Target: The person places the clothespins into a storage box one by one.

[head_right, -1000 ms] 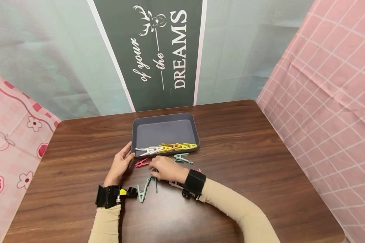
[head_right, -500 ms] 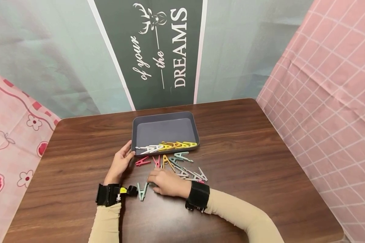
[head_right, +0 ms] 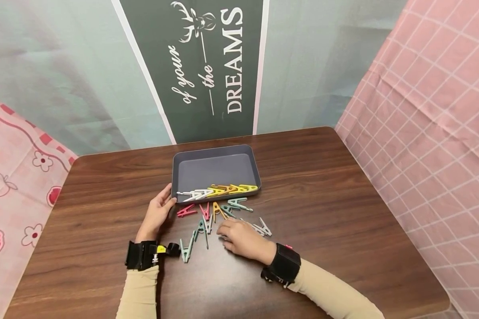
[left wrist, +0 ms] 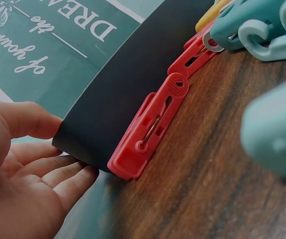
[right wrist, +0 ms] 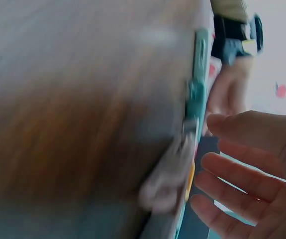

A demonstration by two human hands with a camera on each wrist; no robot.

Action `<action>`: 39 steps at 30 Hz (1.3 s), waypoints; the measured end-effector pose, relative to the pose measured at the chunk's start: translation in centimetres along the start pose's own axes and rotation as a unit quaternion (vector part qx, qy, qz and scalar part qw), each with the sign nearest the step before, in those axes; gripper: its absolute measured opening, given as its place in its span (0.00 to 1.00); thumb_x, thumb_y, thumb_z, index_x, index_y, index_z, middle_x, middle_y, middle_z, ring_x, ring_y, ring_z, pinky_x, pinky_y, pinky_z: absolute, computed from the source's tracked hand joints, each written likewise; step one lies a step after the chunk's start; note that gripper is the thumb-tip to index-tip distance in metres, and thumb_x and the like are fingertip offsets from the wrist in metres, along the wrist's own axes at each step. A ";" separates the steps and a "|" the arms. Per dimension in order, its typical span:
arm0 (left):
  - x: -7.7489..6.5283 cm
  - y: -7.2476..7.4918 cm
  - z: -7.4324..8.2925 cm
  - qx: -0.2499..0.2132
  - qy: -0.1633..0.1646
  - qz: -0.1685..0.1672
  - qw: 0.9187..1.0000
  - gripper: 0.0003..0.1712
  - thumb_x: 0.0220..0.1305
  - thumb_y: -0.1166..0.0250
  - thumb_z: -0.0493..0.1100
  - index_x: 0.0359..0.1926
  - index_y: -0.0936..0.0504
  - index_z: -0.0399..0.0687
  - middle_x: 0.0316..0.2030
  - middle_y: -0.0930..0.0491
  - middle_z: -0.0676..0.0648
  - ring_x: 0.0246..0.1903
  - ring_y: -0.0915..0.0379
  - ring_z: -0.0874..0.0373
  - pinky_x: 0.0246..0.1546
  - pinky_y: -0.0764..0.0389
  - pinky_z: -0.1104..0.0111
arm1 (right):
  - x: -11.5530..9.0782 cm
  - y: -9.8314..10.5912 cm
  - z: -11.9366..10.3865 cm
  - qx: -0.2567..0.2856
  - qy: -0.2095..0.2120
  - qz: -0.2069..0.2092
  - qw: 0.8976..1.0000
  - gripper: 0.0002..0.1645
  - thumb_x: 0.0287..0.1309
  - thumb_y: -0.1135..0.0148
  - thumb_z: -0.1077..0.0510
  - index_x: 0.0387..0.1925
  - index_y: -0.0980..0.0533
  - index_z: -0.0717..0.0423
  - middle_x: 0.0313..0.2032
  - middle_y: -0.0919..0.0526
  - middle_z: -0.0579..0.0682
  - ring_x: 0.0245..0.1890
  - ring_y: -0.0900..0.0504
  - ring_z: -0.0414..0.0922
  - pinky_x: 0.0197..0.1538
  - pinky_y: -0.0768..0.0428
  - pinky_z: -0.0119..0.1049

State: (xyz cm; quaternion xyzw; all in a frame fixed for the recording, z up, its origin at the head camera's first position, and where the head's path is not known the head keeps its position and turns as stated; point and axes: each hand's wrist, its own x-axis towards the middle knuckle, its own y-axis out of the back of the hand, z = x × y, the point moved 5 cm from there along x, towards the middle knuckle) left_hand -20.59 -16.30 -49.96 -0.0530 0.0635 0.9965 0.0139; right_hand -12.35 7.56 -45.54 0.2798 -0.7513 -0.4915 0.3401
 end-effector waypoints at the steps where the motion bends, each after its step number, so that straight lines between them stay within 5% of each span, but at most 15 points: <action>1: 0.0 0.0 0.0 0.000 0.000 0.000 1.000 0.34 0.68 0.50 0.29 0.73 0.48 0.34 0.73 0.46 0.34 0.73 0.45 0.42 0.70 0.38 0.61 | -0.3 0.2 0.4 0.002 -0.015 0.006 1.000 0.16 0.49 0.29 0.58 0.42 0.19 0.56 0.42 0.16 0.48 0.45 0.18 0.43 0.50 0.16 0.35; 9: 0.2 0.1 -0.2 -0.006 -0.001 0.000 1.000 0.34 0.68 0.50 0.28 0.73 0.48 0.32 0.73 0.46 0.32 0.72 0.46 0.40 0.70 0.39 0.60 | -2.6 2.3 4.2 -0.011 -0.153 0.072 0.986 0.14 0.45 0.27 0.61 0.37 0.18 0.58 0.37 0.15 0.51 0.40 0.17 0.47 0.44 0.15 0.41; 16: 0.0 0.1 -0.2 0.003 0.006 0.001 1.000 0.34 0.68 0.49 0.29 0.73 0.47 0.34 0.73 0.46 0.34 0.72 0.45 0.41 0.70 0.38 0.60 | -4.7 2.6 6.2 0.000 -0.261 0.059 0.963 0.13 0.43 0.26 0.62 0.35 0.17 0.59 0.31 0.16 0.50 0.31 0.21 0.43 0.34 0.20 0.38; 39: -0.1 0.1 -0.2 0.007 0.008 -0.006 1.000 0.34 0.69 0.50 0.30 0.73 0.48 0.35 0.74 0.47 0.34 0.73 0.46 0.41 0.71 0.39 0.59 | -5.1 2.0 7.5 0.045 -0.338 0.047 0.939 0.12 0.43 0.30 0.63 0.35 0.17 0.61 0.28 0.18 0.52 0.28 0.20 0.42 0.29 0.22 0.32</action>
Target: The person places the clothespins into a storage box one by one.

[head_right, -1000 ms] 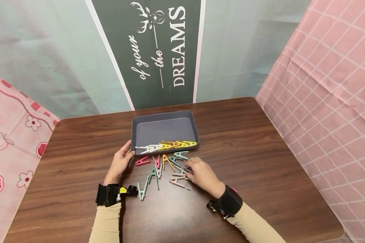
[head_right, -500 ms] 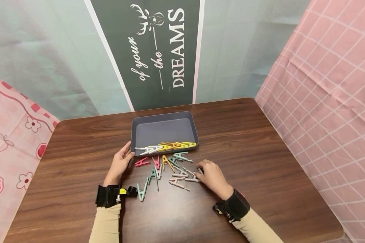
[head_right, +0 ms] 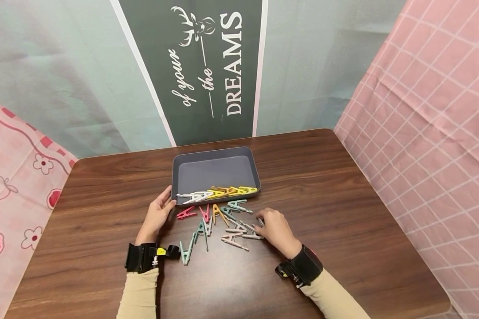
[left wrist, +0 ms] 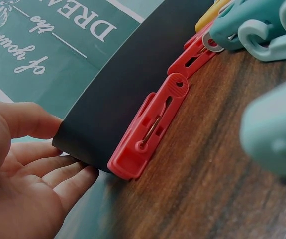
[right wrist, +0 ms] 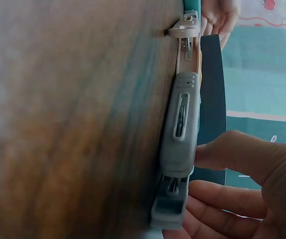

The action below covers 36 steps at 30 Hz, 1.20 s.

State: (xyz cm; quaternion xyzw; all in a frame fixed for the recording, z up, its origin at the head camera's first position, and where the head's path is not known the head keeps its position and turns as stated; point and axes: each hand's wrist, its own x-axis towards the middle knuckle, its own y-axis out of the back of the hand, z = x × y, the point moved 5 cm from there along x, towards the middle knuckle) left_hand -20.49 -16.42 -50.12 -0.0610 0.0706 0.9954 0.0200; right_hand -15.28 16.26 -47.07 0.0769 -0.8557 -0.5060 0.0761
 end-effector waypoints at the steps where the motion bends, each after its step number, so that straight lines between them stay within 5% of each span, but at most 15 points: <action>1: 0.0 0.0 0.0 0.000 0.000 -0.001 1.000 0.34 0.69 0.50 0.30 0.73 0.48 0.35 0.74 0.47 0.34 0.73 0.46 0.41 0.71 0.39 0.59 | 0.1 0.0 0.0 0.002 -0.001 -0.001 1.000 0.13 0.43 0.30 0.63 0.35 0.17 0.61 0.28 0.18 0.52 0.28 0.20 0.42 0.29 0.22 0.32; 19: 0.1 0.0 0.0 -0.010 -0.005 0.002 1.000 0.34 0.68 0.50 0.29 0.73 0.48 0.33 0.73 0.47 0.34 0.73 0.46 0.41 0.70 0.39 0.60 | 0.9 0.3 -0.2 -0.021 0.012 -0.066 0.998 0.16 0.43 0.30 0.66 0.39 0.17 0.61 0.31 0.17 0.52 0.31 0.21 0.44 0.33 0.21 0.36; 36: 0.0 0.0 0.0 0.002 0.002 0.005 1.000 0.34 0.69 0.50 0.31 0.73 0.47 0.35 0.74 0.46 0.34 0.73 0.46 0.41 0.70 0.38 0.58 | 2.4 2.6 -1.0 -0.011 0.059 -0.013 0.998 0.16 0.42 0.29 0.67 0.39 0.18 0.63 0.31 0.17 0.54 0.29 0.22 0.44 0.31 0.23 0.34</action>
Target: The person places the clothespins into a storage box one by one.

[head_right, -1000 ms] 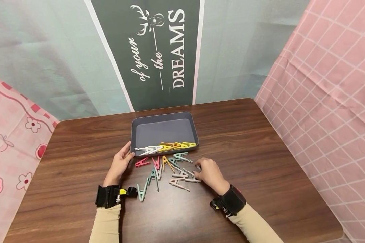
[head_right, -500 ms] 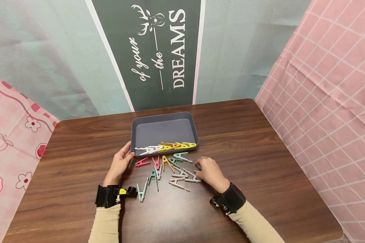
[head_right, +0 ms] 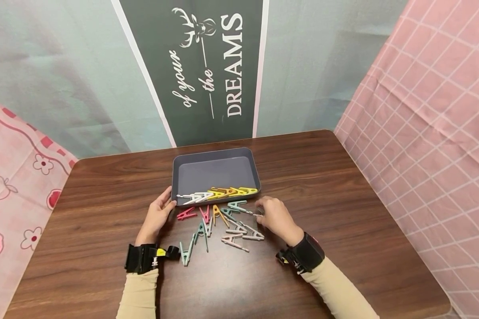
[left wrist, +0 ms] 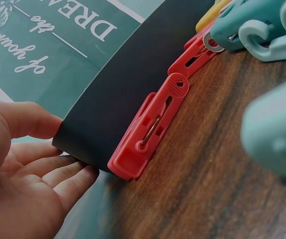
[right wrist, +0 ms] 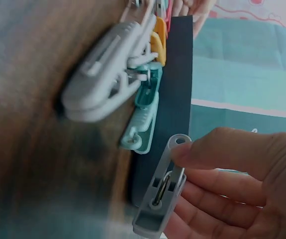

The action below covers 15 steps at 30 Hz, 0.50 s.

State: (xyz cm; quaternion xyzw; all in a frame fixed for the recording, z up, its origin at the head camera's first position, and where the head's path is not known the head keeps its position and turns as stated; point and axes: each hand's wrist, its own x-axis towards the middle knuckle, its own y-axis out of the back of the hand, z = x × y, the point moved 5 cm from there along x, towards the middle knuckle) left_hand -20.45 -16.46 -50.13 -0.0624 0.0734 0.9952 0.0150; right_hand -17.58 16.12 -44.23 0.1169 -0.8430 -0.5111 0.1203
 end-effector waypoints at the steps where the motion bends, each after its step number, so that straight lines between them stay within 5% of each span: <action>1: 0.0 0.0 0.0 0.000 -0.001 0.000 1.000 0.34 0.69 0.50 0.30 0.73 0.47 0.35 0.73 0.46 0.34 0.72 0.46 0.41 0.70 0.38 0.58 | 0.1 0.1 0.0 0.001 0.004 0.002 1.000 0.16 0.43 0.29 0.67 0.39 0.18 0.63 0.31 0.16 0.54 0.29 0.21 0.45 0.31 0.23 0.34; 15: 0.0 -0.1 0.0 -0.010 -0.001 -0.001 1.000 0.33 0.69 0.50 0.30 0.73 0.48 0.35 0.74 0.47 0.34 0.73 0.46 0.41 0.71 0.40 0.60 | 2.4 1.6 -1.1 0.033 0.043 0.018 0.998 0.16 0.47 0.29 0.67 0.41 0.19 0.65 0.35 0.15 0.57 0.33 0.18 0.48 0.34 0.18 0.38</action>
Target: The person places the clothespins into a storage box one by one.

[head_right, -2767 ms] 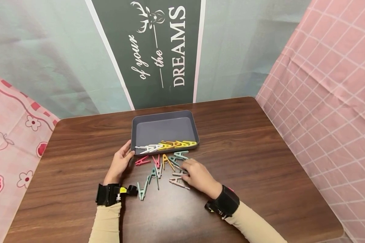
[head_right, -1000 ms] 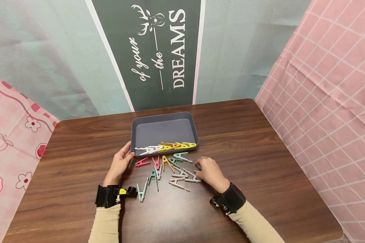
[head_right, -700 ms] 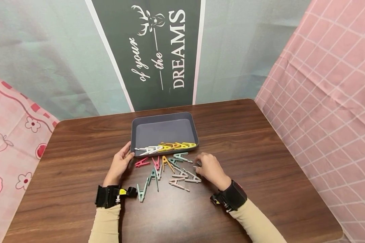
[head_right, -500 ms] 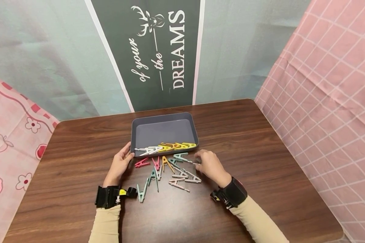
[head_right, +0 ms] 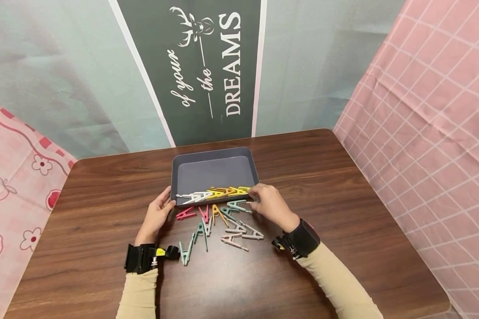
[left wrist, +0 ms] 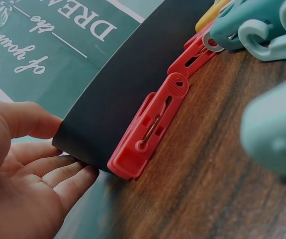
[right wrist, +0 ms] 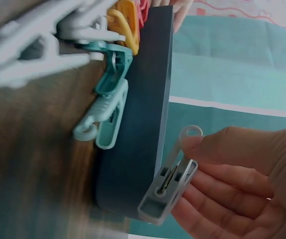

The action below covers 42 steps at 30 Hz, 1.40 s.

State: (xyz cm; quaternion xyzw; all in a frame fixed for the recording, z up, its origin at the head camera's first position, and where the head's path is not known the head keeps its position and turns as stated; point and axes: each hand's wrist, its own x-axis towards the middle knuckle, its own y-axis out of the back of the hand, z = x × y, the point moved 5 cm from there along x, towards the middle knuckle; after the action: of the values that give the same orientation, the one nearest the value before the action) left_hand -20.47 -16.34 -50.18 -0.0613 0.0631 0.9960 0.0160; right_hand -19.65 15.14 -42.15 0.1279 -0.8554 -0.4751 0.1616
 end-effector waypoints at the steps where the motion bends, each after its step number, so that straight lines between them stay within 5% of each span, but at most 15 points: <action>1: 0.0 0.0 0.0 -0.001 0.000 0.000 1.000 0.34 0.69 0.50 0.30 0.73 0.48 0.35 0.74 0.47 0.34 0.73 0.46 0.42 0.71 0.40 0.60 | 0.3 0.1 -0.1 0.002 0.004 0.000 1.000 0.16 0.47 0.29 0.66 0.41 0.19 0.65 0.35 0.15 0.57 0.33 0.18 0.48 0.34 0.18 0.38; 9: 0.0 0.1 -0.1 0.005 0.000 0.004 1.000 0.33 0.69 0.50 0.30 0.73 0.47 0.35 0.73 0.46 0.34 0.73 0.46 0.41 0.70 0.39 0.59 | 2.6 0.5 -0.5 -0.004 0.029 -0.010 1.000 0.17 0.50 0.30 0.65 0.44 0.19 0.64 0.34 0.16 0.56 0.30 0.23 0.44 0.32 0.25 0.33; 19: -0.1 0.0 0.0 0.001 0.001 -0.001 1.000 0.34 0.69 0.50 0.31 0.74 0.48 0.36 0.74 0.47 0.35 0.73 0.46 0.42 0.71 0.40 0.60 | 5.2 -0.5 0.1 0.004 0.036 -0.036 0.999 0.17 0.52 0.33 0.67 0.46 0.20 0.65 0.39 0.15 0.59 0.39 0.18 0.51 0.43 0.15 0.44; 35: -0.1 0.0 -0.1 -0.003 0.000 0.001 1.000 0.34 0.69 0.50 0.30 0.73 0.48 0.35 0.73 0.46 0.34 0.73 0.46 0.41 0.70 0.39 0.59 | 7.6 -1.8 2.0 -0.004 0.014 -0.044 0.999 0.17 0.52 0.32 0.65 0.45 0.19 0.66 0.41 0.15 0.61 0.41 0.17 0.53 0.45 0.15 0.45; 42: 0.0 0.0 0.0 -0.009 -0.008 -0.005 1.000 0.34 0.68 0.50 0.28 0.73 0.49 0.32 0.73 0.48 0.32 0.73 0.48 0.39 0.70 0.40 0.59 | 8.2 -2.2 2.3 -0.022 -0.005 -0.079 0.997 0.18 0.54 0.34 0.66 0.48 0.20 0.66 0.45 0.15 0.62 0.45 0.16 0.54 0.49 0.15 0.47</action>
State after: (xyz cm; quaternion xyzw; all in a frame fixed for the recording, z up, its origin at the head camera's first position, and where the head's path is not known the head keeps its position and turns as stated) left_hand -20.47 -16.31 -50.17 -0.0538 0.0540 0.9969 0.0208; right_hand -27.92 12.68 -43.93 0.1894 -0.8327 -0.5057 0.1224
